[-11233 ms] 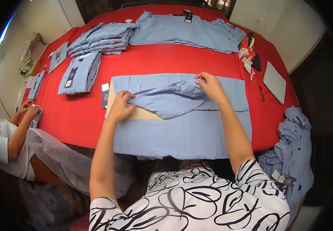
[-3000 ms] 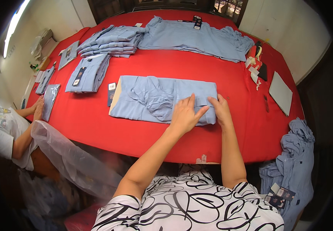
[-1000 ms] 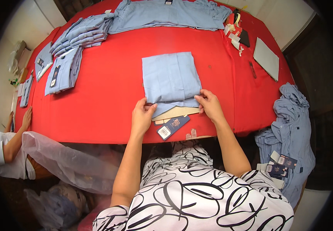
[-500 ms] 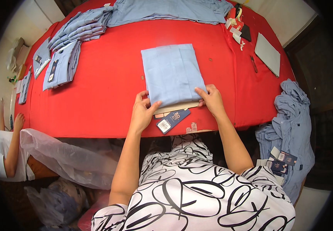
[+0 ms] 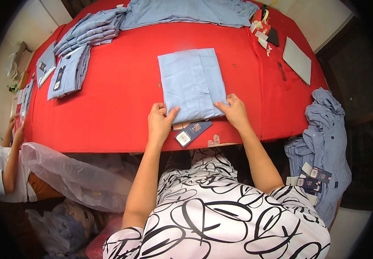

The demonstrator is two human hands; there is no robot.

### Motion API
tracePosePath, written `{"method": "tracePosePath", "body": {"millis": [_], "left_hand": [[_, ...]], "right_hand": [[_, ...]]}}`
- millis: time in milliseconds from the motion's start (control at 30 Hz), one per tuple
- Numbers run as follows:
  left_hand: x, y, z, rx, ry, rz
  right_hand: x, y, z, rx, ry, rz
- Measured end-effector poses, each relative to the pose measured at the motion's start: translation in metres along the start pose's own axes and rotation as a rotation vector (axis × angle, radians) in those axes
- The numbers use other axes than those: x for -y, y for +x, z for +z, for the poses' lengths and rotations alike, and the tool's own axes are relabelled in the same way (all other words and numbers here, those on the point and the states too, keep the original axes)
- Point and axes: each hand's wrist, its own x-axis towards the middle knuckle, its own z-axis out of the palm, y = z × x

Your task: The person folds blue shirts by laying them flat, placing a folding board in the center, and folding the sides and bottom over the board before removing it and stacking the shirt.

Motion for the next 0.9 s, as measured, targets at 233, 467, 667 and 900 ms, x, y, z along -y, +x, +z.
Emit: {"method": "tracePosePath", "body": {"millis": [233, 467, 667, 900], "left_hand": [[-0.007, -0.021, 0.001, -0.196, 0.486, 0.271], [-0.008, -0.031, 0.001, -0.101, 0.396, 0.161], [-0.054, -0.034, -0.041, 0.007, -0.378, 0.031], [-0.150, -0.025, -0.126, 0.094, -0.640, 0.356]], "right_hand": [[0.042, -0.016, -0.006, -0.118, -0.430, 0.082], [0.007, -0.017, -0.013, -0.021, -0.305, 0.208], [0.067, -0.006, -0.059, 0.084, 0.481, 0.111], [0.157, 0.022, -0.143, 0.196, 0.728, -0.240]]}}
